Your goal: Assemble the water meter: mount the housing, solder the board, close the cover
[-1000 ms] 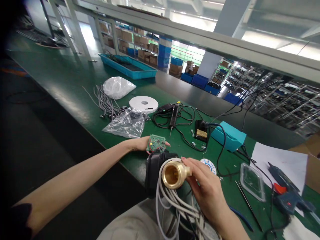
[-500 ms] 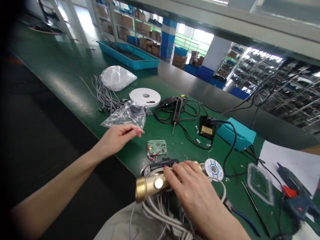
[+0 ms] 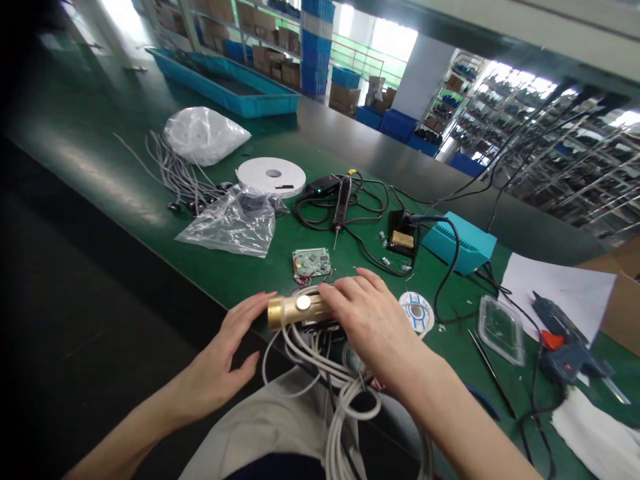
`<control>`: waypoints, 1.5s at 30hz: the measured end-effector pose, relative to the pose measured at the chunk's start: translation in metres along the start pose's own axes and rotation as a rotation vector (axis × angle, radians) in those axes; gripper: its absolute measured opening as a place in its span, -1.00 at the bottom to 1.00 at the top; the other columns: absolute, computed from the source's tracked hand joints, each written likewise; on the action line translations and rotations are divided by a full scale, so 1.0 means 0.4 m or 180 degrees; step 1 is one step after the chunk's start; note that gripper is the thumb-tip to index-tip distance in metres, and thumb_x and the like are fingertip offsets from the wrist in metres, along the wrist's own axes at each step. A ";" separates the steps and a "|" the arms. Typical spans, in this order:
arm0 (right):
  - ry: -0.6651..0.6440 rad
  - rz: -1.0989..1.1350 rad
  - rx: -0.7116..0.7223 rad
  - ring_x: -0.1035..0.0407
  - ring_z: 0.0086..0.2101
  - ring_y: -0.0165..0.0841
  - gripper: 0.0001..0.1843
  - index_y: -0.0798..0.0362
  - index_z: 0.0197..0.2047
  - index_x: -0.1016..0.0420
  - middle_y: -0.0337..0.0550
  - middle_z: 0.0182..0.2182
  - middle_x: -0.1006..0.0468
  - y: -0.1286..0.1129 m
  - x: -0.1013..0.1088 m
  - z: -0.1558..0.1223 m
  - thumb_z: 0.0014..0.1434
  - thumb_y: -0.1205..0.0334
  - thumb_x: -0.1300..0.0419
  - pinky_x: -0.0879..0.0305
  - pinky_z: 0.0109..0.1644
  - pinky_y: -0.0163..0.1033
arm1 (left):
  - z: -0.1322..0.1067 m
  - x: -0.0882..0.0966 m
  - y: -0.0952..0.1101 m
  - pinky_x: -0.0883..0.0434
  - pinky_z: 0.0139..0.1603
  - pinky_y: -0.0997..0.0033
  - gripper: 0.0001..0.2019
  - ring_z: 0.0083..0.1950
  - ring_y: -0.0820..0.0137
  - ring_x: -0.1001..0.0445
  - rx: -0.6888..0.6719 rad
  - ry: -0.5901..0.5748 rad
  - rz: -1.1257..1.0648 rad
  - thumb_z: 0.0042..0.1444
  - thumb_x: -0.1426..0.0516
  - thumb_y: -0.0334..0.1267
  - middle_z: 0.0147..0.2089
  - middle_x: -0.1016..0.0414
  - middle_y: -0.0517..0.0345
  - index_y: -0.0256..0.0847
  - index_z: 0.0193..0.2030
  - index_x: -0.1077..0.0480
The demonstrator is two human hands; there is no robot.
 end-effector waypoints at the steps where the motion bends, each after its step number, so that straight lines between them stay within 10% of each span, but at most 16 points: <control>1: 0.0098 0.0088 -0.0023 -0.37 -0.11 -0.28 -0.64 0.09 0.08 -0.34 -0.06 -0.10 -0.49 -0.003 0.012 -0.009 0.20 0.34 -0.16 -0.18 0.15 -0.01 | -0.002 -0.002 0.006 -0.09 0.35 0.03 -0.33 0.36 0.26 -0.01 -0.0017 0.0056 -0.0036 0.07 0.02 -0.55 0.33 -0.03 0.02 -0.11 0.32 0.07; 9: 0.0927 0.0592 -0.0385 -0.35 -0.12 -0.30 -0.79 0.16 -0.09 -0.45 -0.06 -0.18 -0.52 -0.073 0.073 -0.165 0.18 0.39 -0.16 -0.23 0.07 -0.11 | -0.044 0.037 0.090 -0.34 0.10 0.24 -0.71 0.04 0.32 -0.35 -0.0434 0.1279 0.0046 0.09 -0.05 -0.53 -0.02 -0.36 0.02 -0.26 -0.04 -0.28; 13: 0.0891 0.0780 -0.0448 -0.40 -0.23 -0.34 -0.81 0.14 -0.12 -0.46 -0.15 -0.28 -0.56 -0.107 0.056 -0.210 0.18 0.36 -0.15 -0.19 0.10 -0.08 | -0.035 0.008 0.171 -0.27 0.15 0.24 -0.62 0.10 0.29 -0.29 -0.1165 0.0728 0.0543 0.08 -0.07 -0.55 0.04 -0.38 0.02 -0.29 0.06 -0.30; 19: 0.0887 0.1042 -0.0369 -0.40 -0.38 -0.44 -0.85 0.11 -0.18 -0.45 -0.27 -0.45 -0.54 -0.133 0.051 -0.232 0.18 0.41 -0.11 -0.21 0.10 -0.15 | -0.007 -0.038 0.202 -0.29 0.09 0.20 -0.61 0.08 0.25 -0.29 -0.1142 0.0234 0.0934 0.14 -0.10 -0.41 0.07 -0.39 0.02 -0.27 0.13 -0.27; 26: 0.1178 0.0457 -0.1140 -0.33 -0.29 -0.28 -0.88 0.15 -0.22 -0.45 -0.09 -0.35 -0.50 -0.067 0.077 -0.199 0.21 0.33 -0.11 -0.28 -0.15 -0.15 | -0.014 0.021 0.187 -0.36 -0.05 0.28 -0.85 -0.12 0.34 -0.35 -0.0565 0.1545 0.0765 0.10 -0.11 -0.49 -0.19 -0.38 0.04 -0.30 -0.17 -0.34; 35: 0.0726 -0.0022 -0.1659 -0.33 -0.42 -0.23 -0.82 0.07 -0.47 -0.33 -0.14 -0.52 -0.43 -0.021 0.045 -0.137 0.17 0.27 -0.10 -0.21 -0.34 -0.17 | -0.010 -0.032 0.206 -0.37 0.06 0.20 -0.71 0.03 0.27 -0.35 -0.1022 0.0943 0.0913 0.13 -0.09 -0.51 0.00 -0.41 -0.03 -0.27 0.00 -0.37; 45: 0.0412 0.0083 -0.1881 -0.43 -0.45 -0.24 -0.88 0.09 -0.22 -0.38 -0.17 -0.48 -0.49 -0.021 0.001 -0.142 0.17 0.24 -0.14 -0.18 -0.46 -0.24 | -0.016 -0.058 0.198 -0.40 -0.02 0.22 -0.70 -0.02 0.25 -0.38 -0.1195 0.0614 0.1289 0.15 -0.11 -0.39 -0.01 -0.48 0.01 -0.27 0.05 -0.37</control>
Point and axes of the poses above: each hand's wrist, its own z-axis towards the middle knuckle, its own x-axis out of the back of the hand, y = z × x, the point moved 5 cm from there along z, towards the middle knuckle
